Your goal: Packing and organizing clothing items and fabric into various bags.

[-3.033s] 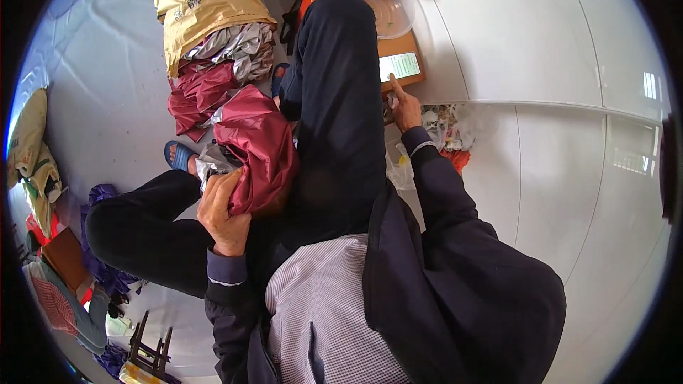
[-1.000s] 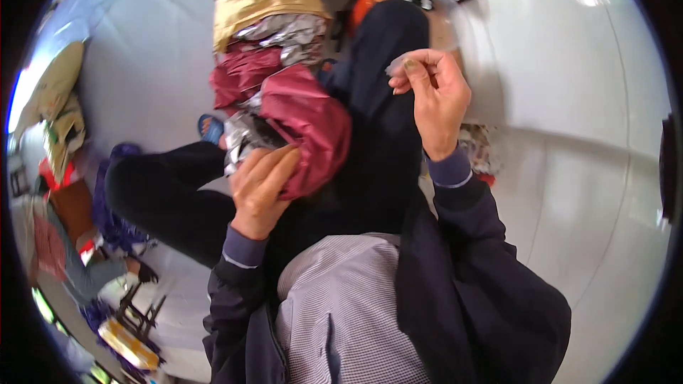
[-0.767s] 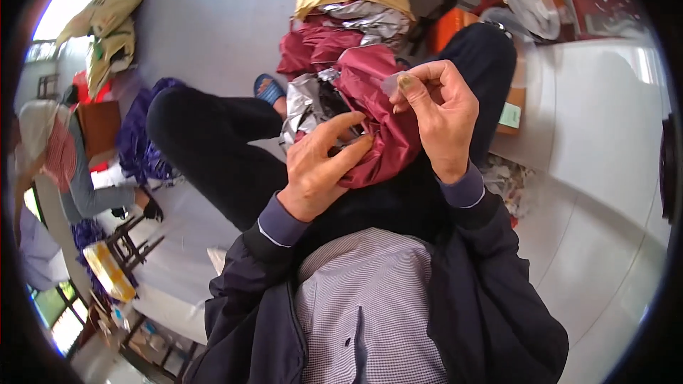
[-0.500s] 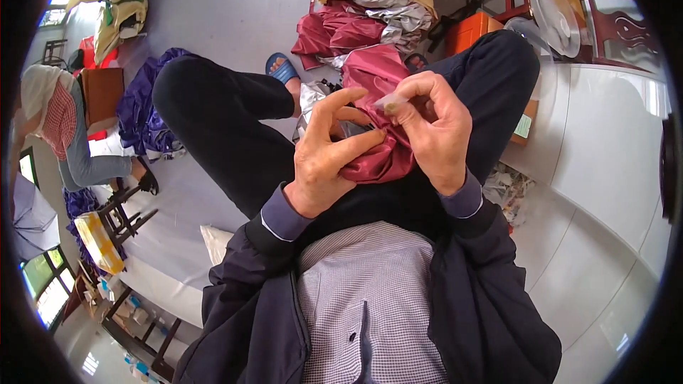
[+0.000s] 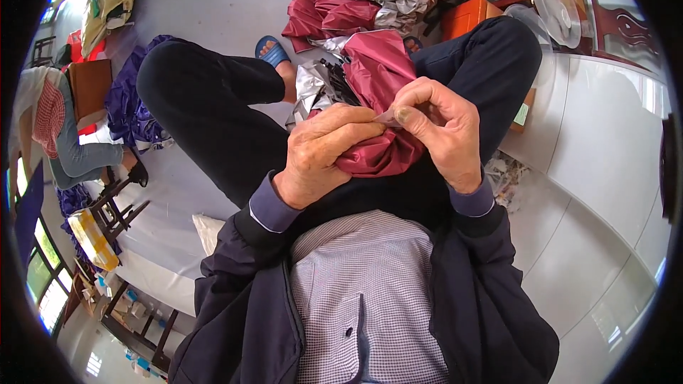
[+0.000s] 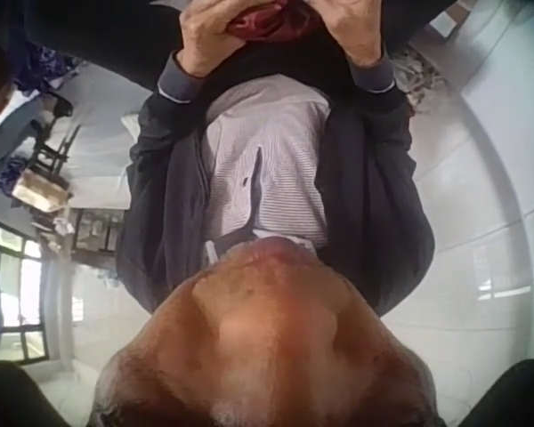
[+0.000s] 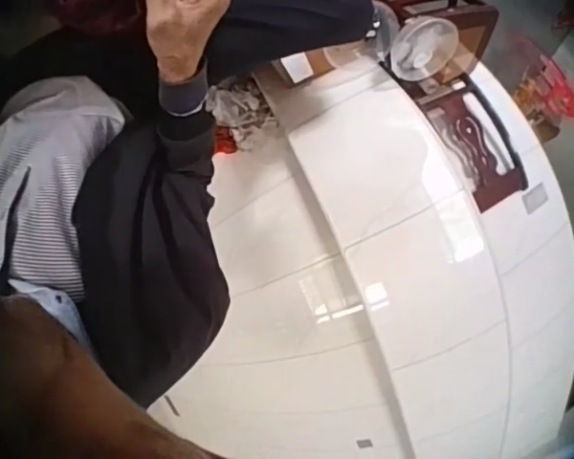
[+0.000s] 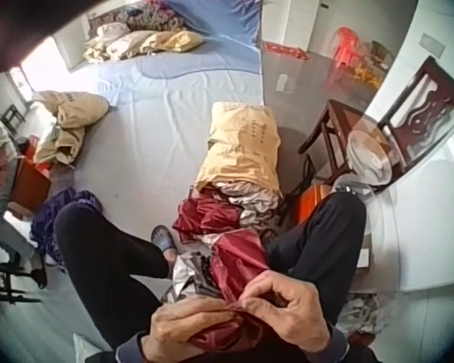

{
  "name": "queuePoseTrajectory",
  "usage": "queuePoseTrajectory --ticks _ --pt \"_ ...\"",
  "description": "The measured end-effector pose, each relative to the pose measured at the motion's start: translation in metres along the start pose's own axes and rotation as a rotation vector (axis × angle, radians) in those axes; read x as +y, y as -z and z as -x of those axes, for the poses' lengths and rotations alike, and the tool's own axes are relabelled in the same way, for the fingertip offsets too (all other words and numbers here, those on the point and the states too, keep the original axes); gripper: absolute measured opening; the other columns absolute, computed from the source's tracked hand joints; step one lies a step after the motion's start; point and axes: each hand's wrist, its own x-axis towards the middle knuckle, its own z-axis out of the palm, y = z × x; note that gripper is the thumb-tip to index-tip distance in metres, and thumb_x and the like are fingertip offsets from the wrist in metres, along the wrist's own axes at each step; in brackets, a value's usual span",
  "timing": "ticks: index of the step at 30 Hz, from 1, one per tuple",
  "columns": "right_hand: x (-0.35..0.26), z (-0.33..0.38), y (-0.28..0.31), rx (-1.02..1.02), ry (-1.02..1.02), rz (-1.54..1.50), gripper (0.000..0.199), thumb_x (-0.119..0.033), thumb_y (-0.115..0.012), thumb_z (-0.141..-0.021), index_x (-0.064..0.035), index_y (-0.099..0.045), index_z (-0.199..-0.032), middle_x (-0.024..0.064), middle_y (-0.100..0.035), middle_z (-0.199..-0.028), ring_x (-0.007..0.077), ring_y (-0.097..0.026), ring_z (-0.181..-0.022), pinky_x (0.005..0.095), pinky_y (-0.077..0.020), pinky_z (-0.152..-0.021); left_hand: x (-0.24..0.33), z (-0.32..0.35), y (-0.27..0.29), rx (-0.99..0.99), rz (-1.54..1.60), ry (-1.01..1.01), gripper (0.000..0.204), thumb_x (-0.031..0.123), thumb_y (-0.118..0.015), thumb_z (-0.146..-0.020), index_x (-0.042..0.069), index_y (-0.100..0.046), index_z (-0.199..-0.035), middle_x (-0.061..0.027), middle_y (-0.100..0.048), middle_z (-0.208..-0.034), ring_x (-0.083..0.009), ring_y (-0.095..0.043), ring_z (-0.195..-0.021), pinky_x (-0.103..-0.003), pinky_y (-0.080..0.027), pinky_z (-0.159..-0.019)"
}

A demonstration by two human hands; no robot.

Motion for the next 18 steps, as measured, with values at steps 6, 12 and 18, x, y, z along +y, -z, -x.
queuePoseTrajectory --ticks 6,12,18 --pt "-0.002 0.001 0.002 -0.004 -0.039 -0.033 0.003 0.0 -0.063 -0.096 0.0031 -0.063 -0.096 0.0076 -0.065 -0.098 0.0095 -0.061 -0.085 0.0219 -0.0499 -0.079 0.001 0.0 0.001 -0.043 -0.027 0.023 0.034 0.003 -0.082 -0.066 0.001 -0.073 -0.099 -0.0119 -0.071 -0.102 -0.0258 -0.072 -0.088 -0.033 -0.057 -0.077" --pt "-0.001 0.0 0.002 0.043 -0.03 0.101 0.006 -0.004 -0.06 -0.099 0.0026 -0.061 -0.1 0.009 -0.07 -0.096 0.0117 -0.066 -0.087 0.0245 -0.0538 -0.082 0.007 -0.001 0.0 -0.031 -0.141 -0.026 0.033 0.005 -0.081 -0.068 0.005 -0.074 -0.101 -0.0114 -0.068 -0.101 -0.0238 -0.069 -0.081 -0.033 -0.055 -0.067" --pt "-0.014 -0.019 -0.018 0.24 0.191 0.043 0.01 -0.007 -0.059 -0.101 0.0028 -0.059 -0.105 0.01 -0.072 -0.094 0.014 -0.07 -0.088 0.0271 -0.0572 -0.082 0.008 0.003 -0.005 -0.041 -0.259 -0.191 0.03 0.006 -0.074 -0.068 0.007 -0.071 -0.098 -0.0089 -0.06 -0.094 -0.0222 -0.064 -0.077 -0.031 -0.053 -0.061"
